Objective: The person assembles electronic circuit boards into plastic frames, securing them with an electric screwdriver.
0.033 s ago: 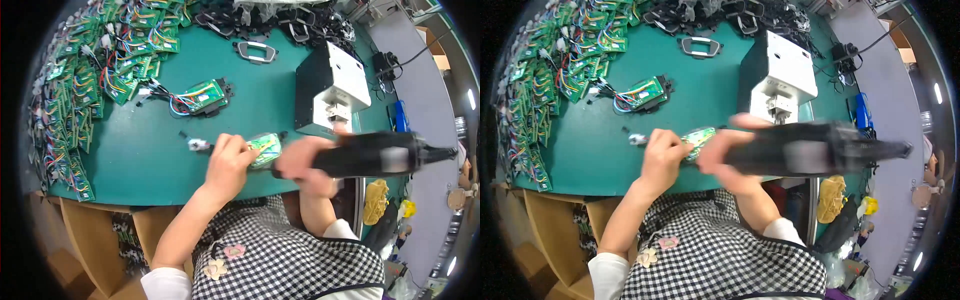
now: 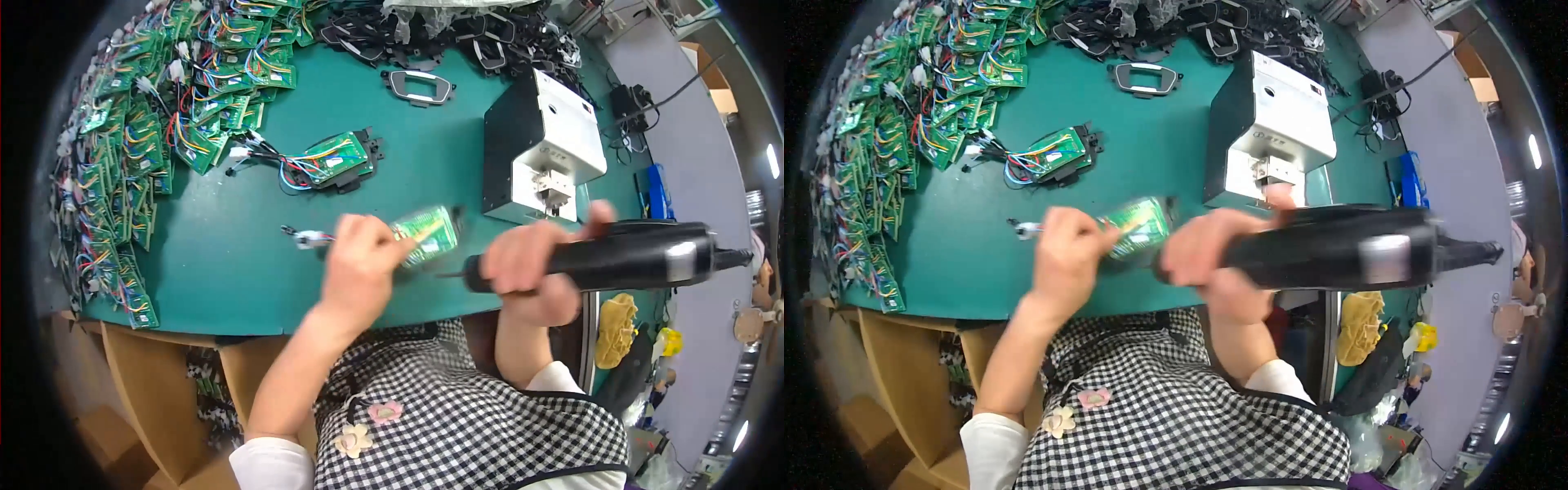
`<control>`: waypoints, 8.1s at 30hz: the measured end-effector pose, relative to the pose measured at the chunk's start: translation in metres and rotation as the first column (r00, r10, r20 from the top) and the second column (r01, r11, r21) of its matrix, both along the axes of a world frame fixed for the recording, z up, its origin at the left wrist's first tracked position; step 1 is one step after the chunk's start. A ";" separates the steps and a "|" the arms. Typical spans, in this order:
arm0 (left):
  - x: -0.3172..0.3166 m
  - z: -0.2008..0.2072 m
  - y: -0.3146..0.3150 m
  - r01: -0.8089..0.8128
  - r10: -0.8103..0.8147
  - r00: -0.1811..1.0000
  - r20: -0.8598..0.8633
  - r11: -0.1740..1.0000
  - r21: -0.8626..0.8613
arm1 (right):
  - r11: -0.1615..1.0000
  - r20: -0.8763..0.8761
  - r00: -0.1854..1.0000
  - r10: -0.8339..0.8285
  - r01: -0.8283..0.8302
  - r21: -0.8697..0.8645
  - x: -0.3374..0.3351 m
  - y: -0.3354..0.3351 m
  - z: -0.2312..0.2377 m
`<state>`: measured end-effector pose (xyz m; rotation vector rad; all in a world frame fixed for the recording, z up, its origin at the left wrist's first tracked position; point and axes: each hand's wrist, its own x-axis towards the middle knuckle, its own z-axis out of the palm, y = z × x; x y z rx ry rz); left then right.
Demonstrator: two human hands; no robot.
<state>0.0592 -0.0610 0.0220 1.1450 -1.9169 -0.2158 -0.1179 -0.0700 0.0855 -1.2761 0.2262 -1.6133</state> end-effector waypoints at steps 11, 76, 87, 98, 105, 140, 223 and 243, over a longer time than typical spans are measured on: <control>0.072 0.067 -0.092 -0.127 0.153 0.871 0.467 0.988 -0.087 | 0.961 -0.014 0.999 -0.050 0.052 0.270 -0.031 -0.012 -0.039; 0.012 0.019 0.014 -0.197 0.131 0.962 0.239 0.941 0.274 | 0.893 -0.133 0.895 -0.427 0.440 0.097 -0.079 -0.043 0.012; -0.016 0.004 0.006 -0.163 0.064 0.959 0.275 0.921 0.353 | 0.940 -0.071 0.960 -0.271 0.280 0.197 0.010 -0.043 -0.024; -0.014 0.003 0.005 -0.164 0.076 0.972 0.224 0.898 0.408 | 0.970 -0.364 0.924 -0.116 0.184 0.157 0.009 -0.049 -0.033; -0.014 0.003 0.006 -0.162 0.081 0.975 0.209 0.897 0.411 | 0.947 -0.140 0.971 -0.195 0.224 0.232 0.006 -0.050 -0.027; -0.014 0.003 0.005 -0.151 0.074 0.978 0.193 0.894 0.421 | 0.973 -0.158 0.982 -0.104 0.133 0.187 0.002 -0.052 -0.027; -0.015 -0.017 0.013 -0.139 0.135 0.990 0.032 0.963 0.232 | 0.974 -0.161 0.982 -0.101 0.131 0.187 0.045 -0.041 -0.015; -0.017 -0.019 0.012 -0.103 0.094 0.994 0.051 0.972 0.212 | 0.977 -0.449 0.893 -0.039 0.128 0.171 0.032 -0.040 -0.012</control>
